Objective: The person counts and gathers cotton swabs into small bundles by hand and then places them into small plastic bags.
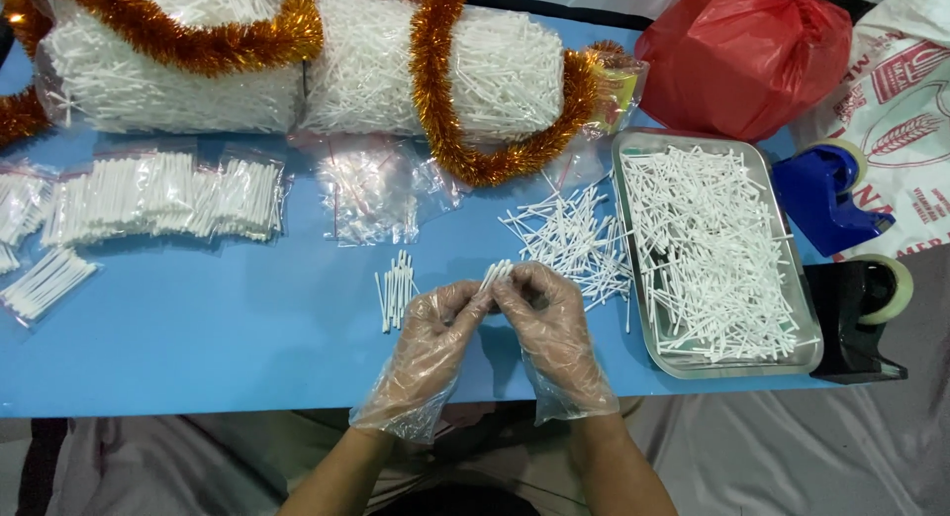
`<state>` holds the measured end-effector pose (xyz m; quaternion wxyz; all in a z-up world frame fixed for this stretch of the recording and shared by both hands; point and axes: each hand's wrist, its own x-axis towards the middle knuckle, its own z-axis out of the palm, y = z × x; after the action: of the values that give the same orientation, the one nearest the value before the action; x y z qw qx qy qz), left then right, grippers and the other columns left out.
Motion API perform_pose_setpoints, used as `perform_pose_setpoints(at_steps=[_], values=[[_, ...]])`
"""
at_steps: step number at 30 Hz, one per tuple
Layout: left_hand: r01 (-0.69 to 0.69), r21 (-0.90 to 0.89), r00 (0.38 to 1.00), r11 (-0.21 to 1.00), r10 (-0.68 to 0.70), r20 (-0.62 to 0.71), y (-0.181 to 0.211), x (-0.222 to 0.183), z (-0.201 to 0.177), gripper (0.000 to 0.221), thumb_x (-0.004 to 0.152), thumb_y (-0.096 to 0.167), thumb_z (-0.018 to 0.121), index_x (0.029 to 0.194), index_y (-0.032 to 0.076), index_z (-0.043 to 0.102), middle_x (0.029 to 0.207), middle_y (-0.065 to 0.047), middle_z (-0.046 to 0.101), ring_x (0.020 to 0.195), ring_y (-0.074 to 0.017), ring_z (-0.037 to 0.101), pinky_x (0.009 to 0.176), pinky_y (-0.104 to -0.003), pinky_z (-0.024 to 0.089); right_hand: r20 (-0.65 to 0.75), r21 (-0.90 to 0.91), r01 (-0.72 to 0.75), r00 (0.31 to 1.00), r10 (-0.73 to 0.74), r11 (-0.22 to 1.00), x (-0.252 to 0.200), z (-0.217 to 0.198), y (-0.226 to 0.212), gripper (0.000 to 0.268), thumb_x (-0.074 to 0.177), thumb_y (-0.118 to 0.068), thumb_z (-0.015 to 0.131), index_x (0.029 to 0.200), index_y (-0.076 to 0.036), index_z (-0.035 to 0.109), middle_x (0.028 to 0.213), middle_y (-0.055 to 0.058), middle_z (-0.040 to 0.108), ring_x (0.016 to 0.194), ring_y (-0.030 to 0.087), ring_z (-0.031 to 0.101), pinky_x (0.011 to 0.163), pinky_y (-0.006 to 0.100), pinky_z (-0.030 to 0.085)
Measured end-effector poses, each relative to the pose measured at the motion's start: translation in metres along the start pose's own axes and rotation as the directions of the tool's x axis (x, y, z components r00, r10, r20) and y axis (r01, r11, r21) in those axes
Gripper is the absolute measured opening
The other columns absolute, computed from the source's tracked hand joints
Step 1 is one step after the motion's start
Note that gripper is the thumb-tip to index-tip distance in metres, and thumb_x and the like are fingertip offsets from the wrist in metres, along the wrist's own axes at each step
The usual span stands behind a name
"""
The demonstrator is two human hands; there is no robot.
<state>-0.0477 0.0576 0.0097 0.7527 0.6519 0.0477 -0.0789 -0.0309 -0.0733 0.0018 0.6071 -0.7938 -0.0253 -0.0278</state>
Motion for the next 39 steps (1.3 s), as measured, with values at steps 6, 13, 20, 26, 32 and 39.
perform_pose_setpoints(at_steps=[6,13,20,26,32,39], values=[[0.001,-0.049,1.000,0.999,-0.002,-0.020,-0.003,-0.002,-0.005,0.022,0.099,0.019,0.066,0.099,0.004,0.082,0.087,-0.011,0.081,0.092,-0.0167,0.068,0.093,-0.038,0.054,0.006,0.125,-0.080,0.997,0.080,0.989,-0.002,0.004,0.002,0.016,0.092,-0.007,0.074,0.079,0.002,0.071,0.068,0.013,0.068,0.072,0.016,0.062,0.066,0.034,0.056],[-0.009,-0.039,1.000,0.999,0.009,-0.010,-0.005,-0.004,-0.008,0.024,0.100,0.019,0.066,0.089,0.003,0.080,0.074,-0.006,0.072,0.081,-0.0130,0.055,0.080,-0.031,0.051,0.012,0.206,-0.124,0.992,0.125,0.971,-0.004,0.006,0.005,0.016,0.091,-0.004,0.076,0.077,0.000,0.069,0.069,0.009,0.064,0.072,0.016,0.060,0.069,0.032,0.055],[-0.044,-0.009,0.999,0.999,0.044,-0.013,0.006,-0.007,-0.009,0.026,0.100,0.019,0.065,0.082,0.004,0.078,0.069,-0.006,0.069,0.078,-0.0127,0.053,0.075,-0.030,0.049,-0.013,0.210,-0.127,0.991,0.132,0.969,-0.005,0.011,0.004,0.020,0.089,-0.003,0.080,0.075,0.000,0.067,0.067,0.008,0.061,0.071,0.015,0.056,0.066,0.032,0.053],[-0.011,-0.025,1.000,1.000,0.011,-0.019,-0.008,-0.003,-0.012,0.024,0.099,0.019,0.065,0.093,0.003,0.082,0.080,-0.010,0.079,0.084,-0.0164,0.065,0.084,-0.036,0.053,-0.002,0.266,-0.087,0.996,0.090,0.960,-0.006,0.010,0.004,0.017,0.091,-0.001,0.076,0.077,0.001,0.067,0.067,0.011,0.065,0.072,0.018,0.062,0.070,0.037,0.057],[-0.015,0.020,1.000,1.000,0.016,-0.021,-0.002,-0.004,-0.013,0.026,0.100,0.021,0.064,0.092,0.004,0.082,0.079,-0.010,0.079,0.086,-0.0151,0.063,0.085,-0.035,0.053,-0.001,0.297,-0.086,0.996,0.090,0.951,-0.004,0.013,0.005,0.017,0.093,-0.002,0.073,0.077,0.002,0.068,0.067,0.015,0.069,0.071,0.019,0.066,0.071,0.038,0.059],[-0.021,0.061,0.998,0.998,0.025,-0.059,-0.003,-0.005,-0.017,0.030,0.100,0.018,0.063,0.077,0.006,0.077,0.064,-0.002,0.065,0.072,-0.0110,0.050,0.070,-0.028,0.047,0.090,0.188,-0.110,0.991,0.095,0.976,0.003,0.014,0.012,0.017,0.089,-0.007,0.081,0.077,0.003,0.074,0.068,0.014,0.067,0.074,0.015,0.063,0.065,0.035,0.057]])
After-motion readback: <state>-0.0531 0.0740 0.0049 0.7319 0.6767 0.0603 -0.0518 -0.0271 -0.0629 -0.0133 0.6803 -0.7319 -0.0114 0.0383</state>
